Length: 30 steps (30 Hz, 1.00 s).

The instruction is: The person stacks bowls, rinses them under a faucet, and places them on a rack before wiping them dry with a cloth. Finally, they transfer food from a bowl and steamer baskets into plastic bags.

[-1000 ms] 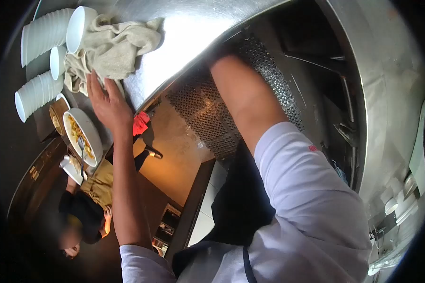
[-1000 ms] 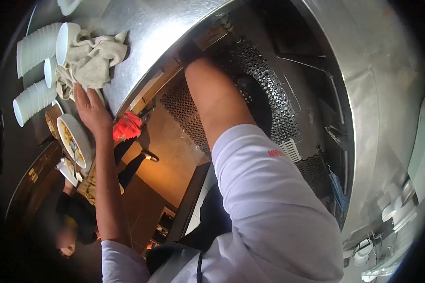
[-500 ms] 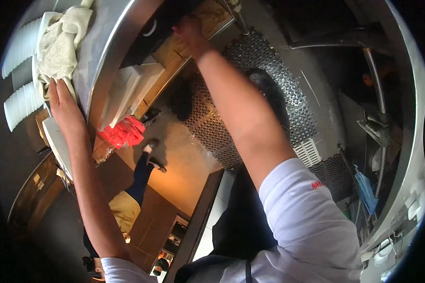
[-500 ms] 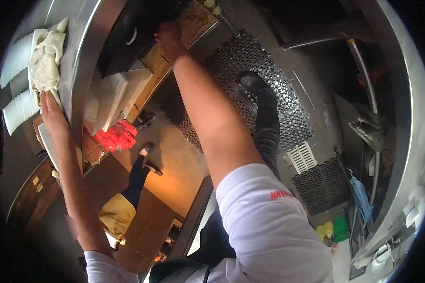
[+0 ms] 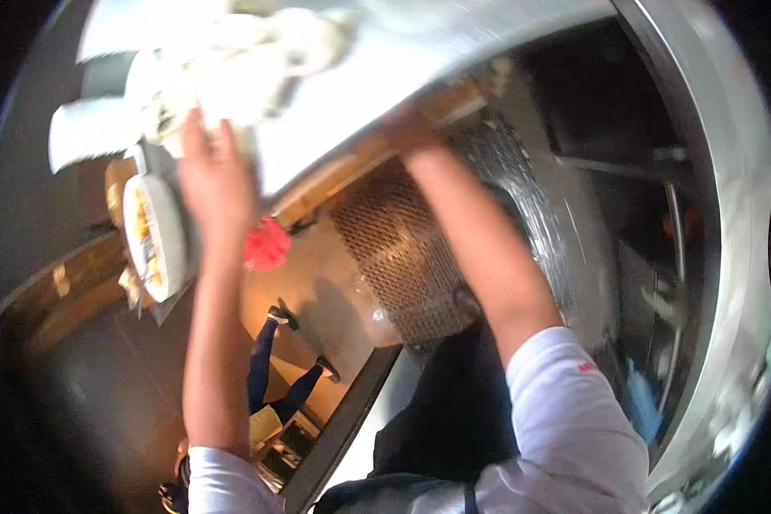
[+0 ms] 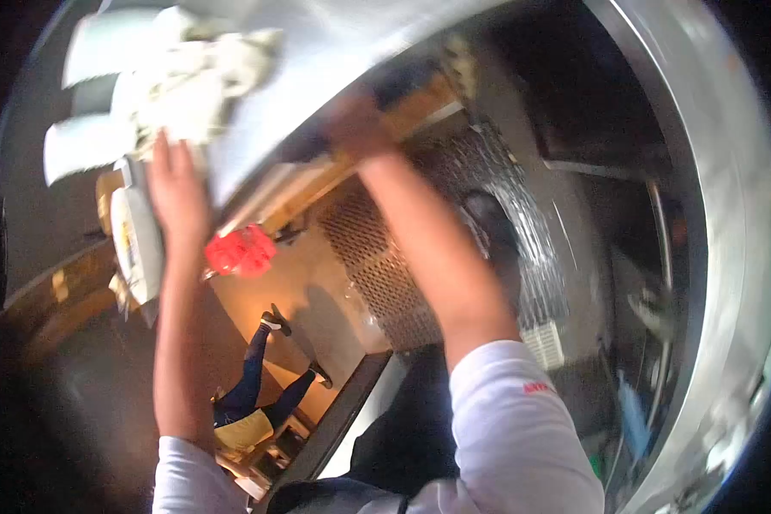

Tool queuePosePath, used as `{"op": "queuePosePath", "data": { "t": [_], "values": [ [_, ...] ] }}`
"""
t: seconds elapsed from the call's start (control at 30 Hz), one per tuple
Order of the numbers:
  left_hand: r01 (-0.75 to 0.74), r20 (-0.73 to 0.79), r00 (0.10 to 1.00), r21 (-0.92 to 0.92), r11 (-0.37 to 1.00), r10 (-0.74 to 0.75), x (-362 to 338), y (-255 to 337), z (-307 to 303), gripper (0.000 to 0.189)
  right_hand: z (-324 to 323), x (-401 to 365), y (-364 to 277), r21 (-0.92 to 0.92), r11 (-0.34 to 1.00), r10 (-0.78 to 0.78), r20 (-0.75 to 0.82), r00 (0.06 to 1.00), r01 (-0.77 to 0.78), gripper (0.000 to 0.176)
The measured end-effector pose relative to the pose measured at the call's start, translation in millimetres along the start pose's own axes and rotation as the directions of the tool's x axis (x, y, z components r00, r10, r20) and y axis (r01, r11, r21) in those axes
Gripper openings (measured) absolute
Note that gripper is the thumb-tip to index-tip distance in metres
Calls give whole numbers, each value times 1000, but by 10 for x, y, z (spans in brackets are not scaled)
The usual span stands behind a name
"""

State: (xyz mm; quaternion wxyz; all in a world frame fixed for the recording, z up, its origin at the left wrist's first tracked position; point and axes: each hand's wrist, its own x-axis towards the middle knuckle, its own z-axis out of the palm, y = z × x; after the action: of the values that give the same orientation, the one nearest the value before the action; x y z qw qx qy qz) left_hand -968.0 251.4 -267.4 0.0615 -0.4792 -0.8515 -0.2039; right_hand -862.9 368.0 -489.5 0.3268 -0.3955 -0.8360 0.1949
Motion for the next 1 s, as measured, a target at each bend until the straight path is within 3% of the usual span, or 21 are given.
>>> {"op": "queuePosePath", "data": {
  "t": [0.07,0.1,0.13,0.23,0.3,0.37,0.5,0.57,0.6,0.63,0.67,0.7,0.73,0.77,0.83,0.9,0.93,0.97,1.0],
  "values": [
    [114,41,993,-88,990,-111,-22,130,-59,53,149,361,187,-119,988,-77,189,979,101,21],
    [-94,-127,986,95,991,106,-38,32,28,53,197,541,264,-145,977,-113,272,956,157,21],
    [-20,-90,996,34,999,23,-9,199,-75,52,239,692,351,-163,966,-137,340,930,202,22],
    [20,-115,993,85,996,-11,42,151,-74,55,280,924,495,-206,929,-189,447,874,306,24],
    [24,-166,986,-5,1000,-24,-19,144,-94,53,294,849,599,-250,910,-185,468,864,330,25],
    [52,-93,994,-75,996,-59,-23,140,-195,51,225,702,607,-293,896,-175,455,873,333,27],
    [40,-177,981,-200,979,-77,-77,118,-355,56,-177,197,507,-303,907,-187,334,924,293,30],
    [-1,-240,969,-255,967,-63,-115,96,-413,57,-348,-191,461,-203,935,-253,196,948,291,31],
    [-5,-264,961,-320,947,-84,-145,121,-453,56,-321,-485,565,-123,929,-348,40,937,350,32],
    [-117,-322,947,-341,933,1,-186,118,-386,55,-1017,-562,-64,32,994,-110,241,964,106,34],
    [-219,-380,921,-334,917,82,-237,78,-272,55,-1279,-672,-180,-210,978,121,583,803,5,30],
    [-367,-421,876,-263,892,236,-328,69,-95,55,-1632,-791,-604,211,975,-11,354,935,-68,31],
    [-426,-394,877,-369,826,276,-459,168,-206,56,-1830,-911,-770,495,851,-31,382,924,-176,32],
    [-409,-303,905,-434,803,297,-682,334,-513,71,-1981,-992,-802,460,662,168,678,716,-591,28],
    [-175,-28,979,-635,753,203,-1143,626,-906,79,-2563,-986,-1463,602,394,172,694,699,-694,17],
    [27,112,992,-656,754,62,-1531,759,-1190,87,-2772,-817,-1226,505,572,-102,825,555,-646,33],
    [209,267,964,-740,640,-7,-1637,734,-1367,78,-2814,-712,-1130,472,656,-221,866,448,-588,45],
    [391,425,904,-775,497,-49,-1707,691,-1562,68,-2896,-548,-1261,384,585,-211,923,323,-714,43],
    [391,418,906,-777,493,-59,-1797,606,-1680,59,-3027,-381,-1473,273,511,-205,960,193,-815,41]
  ]
}}
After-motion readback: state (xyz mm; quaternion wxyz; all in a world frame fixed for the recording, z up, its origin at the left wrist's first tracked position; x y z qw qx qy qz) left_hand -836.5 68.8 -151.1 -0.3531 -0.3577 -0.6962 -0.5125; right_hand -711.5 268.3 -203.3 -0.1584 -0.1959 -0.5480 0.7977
